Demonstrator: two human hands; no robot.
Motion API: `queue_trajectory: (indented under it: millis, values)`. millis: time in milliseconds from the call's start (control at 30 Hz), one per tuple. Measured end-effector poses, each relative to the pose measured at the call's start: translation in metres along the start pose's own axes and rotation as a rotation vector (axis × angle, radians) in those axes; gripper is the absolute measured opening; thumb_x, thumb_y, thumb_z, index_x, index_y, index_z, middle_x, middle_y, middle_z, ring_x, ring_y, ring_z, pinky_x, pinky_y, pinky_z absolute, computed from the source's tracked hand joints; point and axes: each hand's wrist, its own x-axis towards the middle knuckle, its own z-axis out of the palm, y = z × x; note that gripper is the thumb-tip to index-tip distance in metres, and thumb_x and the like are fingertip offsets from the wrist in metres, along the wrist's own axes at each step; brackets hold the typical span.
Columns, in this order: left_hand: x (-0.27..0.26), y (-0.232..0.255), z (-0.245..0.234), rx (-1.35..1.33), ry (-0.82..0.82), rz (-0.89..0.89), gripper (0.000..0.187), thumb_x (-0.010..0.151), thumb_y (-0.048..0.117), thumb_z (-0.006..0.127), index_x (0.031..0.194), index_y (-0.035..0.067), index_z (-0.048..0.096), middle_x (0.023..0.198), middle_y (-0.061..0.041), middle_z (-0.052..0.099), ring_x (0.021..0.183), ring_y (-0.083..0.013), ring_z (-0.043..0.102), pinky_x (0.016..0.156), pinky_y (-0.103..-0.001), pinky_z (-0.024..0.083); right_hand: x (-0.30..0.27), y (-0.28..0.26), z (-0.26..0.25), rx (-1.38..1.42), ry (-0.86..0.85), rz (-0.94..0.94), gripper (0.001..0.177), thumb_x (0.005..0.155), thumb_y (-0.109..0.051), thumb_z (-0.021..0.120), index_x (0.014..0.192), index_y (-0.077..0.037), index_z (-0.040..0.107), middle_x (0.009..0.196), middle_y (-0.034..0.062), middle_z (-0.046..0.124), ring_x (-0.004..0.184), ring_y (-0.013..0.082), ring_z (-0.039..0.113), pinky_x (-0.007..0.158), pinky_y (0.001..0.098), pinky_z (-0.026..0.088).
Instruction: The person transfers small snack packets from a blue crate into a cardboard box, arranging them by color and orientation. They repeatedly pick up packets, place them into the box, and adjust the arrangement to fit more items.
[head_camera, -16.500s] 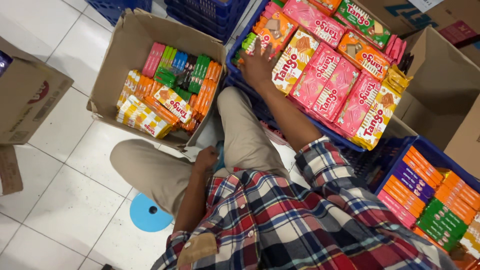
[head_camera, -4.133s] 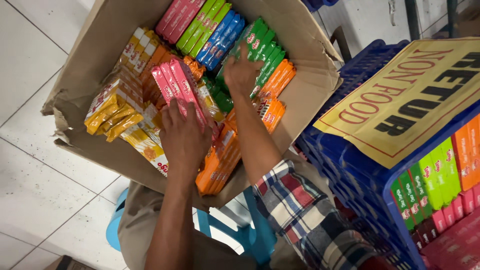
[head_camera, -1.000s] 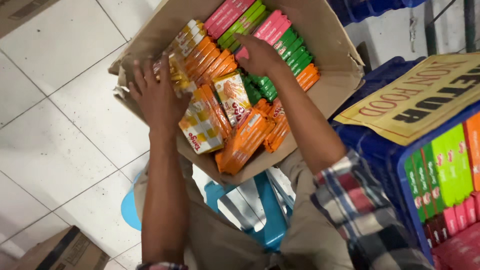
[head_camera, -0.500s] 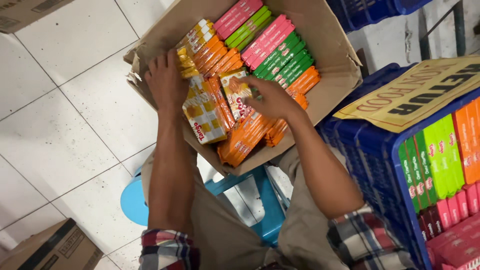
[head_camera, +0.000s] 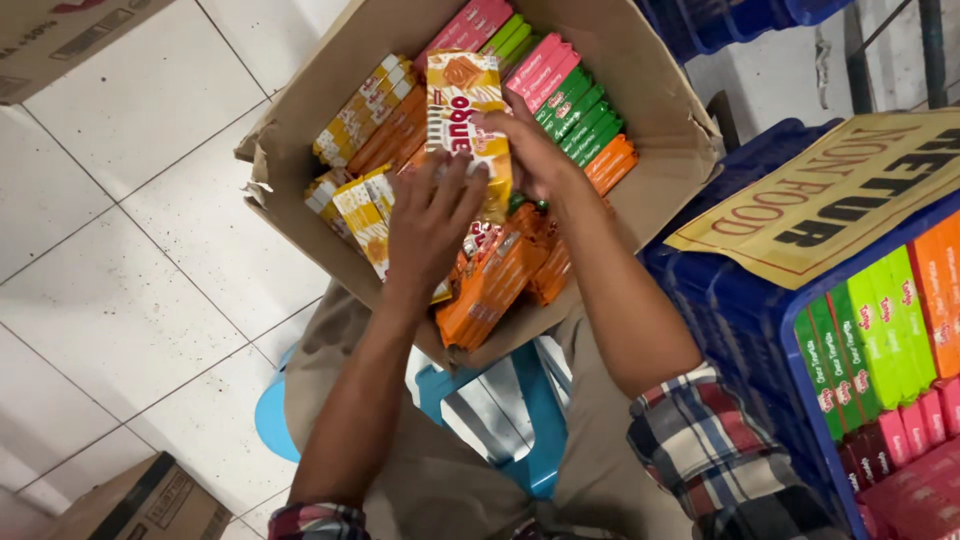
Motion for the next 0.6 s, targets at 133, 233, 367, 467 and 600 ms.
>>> queue_trajectory:
  millis: [133,233,367,467,600]
  values:
    - [-0.005,-0.002,0.013,-0.042,-0.333,-0.189,0.103,0.076,0.019,0.081,0.164,0.019,0.026,0.167,-0.015,0.033,0.154,-0.0415,0.032,0.107,-0.058,0.044,0.028,0.014,-0.025,-0.145,0.126,-0.019,0.093,0.089,-0.027,0.065,0.166,-0.021,0.013,0.129,0.0157,0.069,0.090,0.0223,0.071,0.067,0.0315,0.060]
    - [-0.007,-0.014,0.025,-0.164,-0.733,-0.476,0.124,0.077,0.063,0.088,0.167,0.020,0.013,0.171,-0.018,0.010,0.156,-0.0437,0.007,0.112,-0.070,0.030,0.051,0.024,-0.055,0.022,0.222,-0.137,0.071,0.083,-0.020,0.067,0.150,-0.015,0.046,0.123,0.0111,0.072,0.095,0.0228,0.073,0.078,0.0364,0.061]
    - [-0.014,-0.018,0.037,-0.174,-0.920,-0.620,0.094,0.089,0.053,0.074,0.160,0.015,0.027,0.168,-0.018,0.016,0.156,-0.0428,0.009,0.114,-0.070,0.028,0.087,0.022,-0.089,-0.085,0.278,-0.194,0.096,0.085,-0.026,0.064,0.165,-0.028,0.012,0.168,0.0093,0.024,0.135,0.0274,0.058,0.096,0.0417,0.059]
    - [-0.008,-0.019,0.036,-0.257,-1.042,-0.693,0.085,0.092,0.049,0.071,0.158,0.014,0.032,0.172,-0.017,0.011,0.158,-0.0403,0.002,0.119,-0.070,0.020,0.117,0.001,-0.081,-0.125,0.245,-0.192,0.081,0.092,-0.024,0.057,0.162,-0.035,0.020,0.141,0.0085,0.036,0.116,0.0251,0.061,0.083,0.0418,0.059]
    - [-0.014,-0.018,0.044,-0.256,-1.039,-0.690,0.084,0.088,0.050,0.074,0.155,0.016,0.036,0.171,-0.015,0.016,0.158,-0.0393,0.007,0.117,-0.070,0.023,0.141,-0.023,-0.048,-0.582,0.467,-0.038,0.058,0.084,-0.041,0.044,0.141,-0.043,0.047,0.136,0.0013,0.059,0.105,0.0208,0.065,0.063,0.0406,0.056]
